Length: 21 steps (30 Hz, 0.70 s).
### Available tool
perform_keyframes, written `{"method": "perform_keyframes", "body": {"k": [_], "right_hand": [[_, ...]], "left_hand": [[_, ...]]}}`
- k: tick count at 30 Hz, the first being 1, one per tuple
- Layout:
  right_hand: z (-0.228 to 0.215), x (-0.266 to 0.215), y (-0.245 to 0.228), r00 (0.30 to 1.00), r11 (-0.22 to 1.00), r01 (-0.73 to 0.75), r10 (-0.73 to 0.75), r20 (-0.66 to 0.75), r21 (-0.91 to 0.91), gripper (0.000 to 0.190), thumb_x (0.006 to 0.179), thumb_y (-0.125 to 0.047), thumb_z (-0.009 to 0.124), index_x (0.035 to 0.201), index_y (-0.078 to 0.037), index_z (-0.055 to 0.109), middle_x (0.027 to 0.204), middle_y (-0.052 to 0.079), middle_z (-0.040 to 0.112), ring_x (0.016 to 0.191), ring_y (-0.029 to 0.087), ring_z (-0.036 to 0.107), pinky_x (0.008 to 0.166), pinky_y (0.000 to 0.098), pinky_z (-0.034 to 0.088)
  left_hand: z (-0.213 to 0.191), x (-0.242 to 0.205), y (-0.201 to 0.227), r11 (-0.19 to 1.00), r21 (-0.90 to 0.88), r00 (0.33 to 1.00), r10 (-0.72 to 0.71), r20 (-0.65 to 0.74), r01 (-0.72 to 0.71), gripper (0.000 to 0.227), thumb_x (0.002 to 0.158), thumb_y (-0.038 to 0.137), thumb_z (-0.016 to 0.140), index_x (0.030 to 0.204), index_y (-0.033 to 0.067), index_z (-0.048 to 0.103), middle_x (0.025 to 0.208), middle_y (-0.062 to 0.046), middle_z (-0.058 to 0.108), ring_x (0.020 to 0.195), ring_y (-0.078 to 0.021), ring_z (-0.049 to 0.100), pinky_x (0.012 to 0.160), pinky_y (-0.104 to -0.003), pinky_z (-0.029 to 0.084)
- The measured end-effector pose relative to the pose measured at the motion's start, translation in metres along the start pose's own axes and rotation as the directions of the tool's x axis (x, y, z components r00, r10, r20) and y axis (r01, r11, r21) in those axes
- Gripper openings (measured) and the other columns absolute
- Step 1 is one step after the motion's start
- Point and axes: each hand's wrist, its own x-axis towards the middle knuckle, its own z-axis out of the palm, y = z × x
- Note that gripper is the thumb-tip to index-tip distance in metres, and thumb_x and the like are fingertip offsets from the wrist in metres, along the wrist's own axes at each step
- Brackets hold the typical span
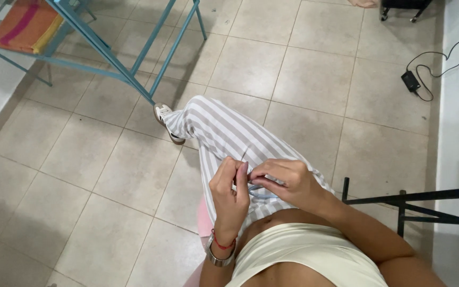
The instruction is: Preparing sewing materials by handling elastic strips with a tool and folding fabric pieces
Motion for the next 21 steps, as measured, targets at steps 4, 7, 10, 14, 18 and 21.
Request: {"method": "perform_keyframes", "body": {"k": [4,7,10,14,18,21], "right_hand": [[0.005,-0.003,0.007,0.999,0.997,0.045,-0.047,-0.027,-0.059,0.005,0.097,-0.004,0.078,0.100,-0.007,0.080,0.089,0.006,0.082,0.074,0.028,0.080,0.069,0.0365,0.065],[0.007,-0.001,0.008,0.997,0.993,0.073,-0.075,-0.021,-0.094,0.005,0.099,-0.001,0.075,0.099,-0.006,0.078,0.090,0.008,0.082,0.074,0.030,0.079,0.069,0.0383,0.065],[0.007,-0.007,0.024,0.972,0.990,0.008,-0.040,-0.230,-0.139,0.006,0.096,0.000,0.078,0.098,-0.004,0.080,0.087,0.007,0.083,0.073,0.030,0.081,0.067,0.0376,0.064],[-0.006,0.010,0.019,0.955,0.961,-0.038,-0.046,-0.293,-0.275,0.008,0.095,-0.001,0.082,0.100,-0.008,0.081,0.093,0.003,0.084,0.080,0.024,0.082,0.076,0.0322,0.065],[0.002,0.010,0.038,0.869,0.912,-0.377,0.408,-0.279,0.158,0.012,0.103,-0.015,0.070,0.110,-0.005,0.070,0.083,0.004,0.068,0.073,0.016,0.065,0.068,0.0276,0.054],[0.002,0.016,0.053,0.772,0.712,-0.606,0.634,0.045,0.356,0.022,0.107,-0.028,0.065,0.117,-0.009,0.066,0.091,0.001,0.063,0.073,0.009,0.054,0.064,0.0235,0.044]], "left_hand": [[-0.003,0.002,-0.001,0.999,0.020,0.998,-0.041,0.050,0.040,0.033,0.112,0.008,0.058,0.079,0.0075,0.058,0.063,-0.008,0.049,0.054,-0.0244,0.048,0.054,-0.036,0.043],[-0.005,0.006,0.002,0.997,0.035,0.993,-0.078,0.087,0.075,0.033,0.111,0.007,0.060,0.078,0.0066,0.059,0.061,-0.010,0.050,0.052,-0.0260,0.050,0.053,-0.037,0.042],[-0.007,0.004,0.003,0.982,-0.055,0.974,-0.171,0.151,0.181,0.032,0.108,0.007,0.064,0.077,0.0059,0.059,0.059,-0.010,0.051,0.053,-0.0220,0.048,0.054,-0.037,0.042],[0.008,0.001,0.000,0.959,-0.139,0.964,-0.227,0.140,0.247,0.034,0.108,0.009,0.066,0.074,0.0085,0.061,0.058,-0.008,0.054,0.053,-0.0196,0.049,0.054,-0.033,0.043],[0.005,0.001,-0.017,0.897,-0.228,0.926,-0.368,0.085,0.378,0.036,0.112,0.019,0.059,0.077,0.0098,0.060,0.064,-0.002,0.053,0.059,-0.0125,0.046,0.057,-0.030,0.040],[0.008,0.000,-0.029,0.902,-0.169,0.915,-0.402,0.011,0.398,0.035,0.112,0.022,0.057,0.080,0.0100,0.059,0.071,0.000,0.055,0.065,-0.0112,0.050,0.063,-0.030,0.039]]}}
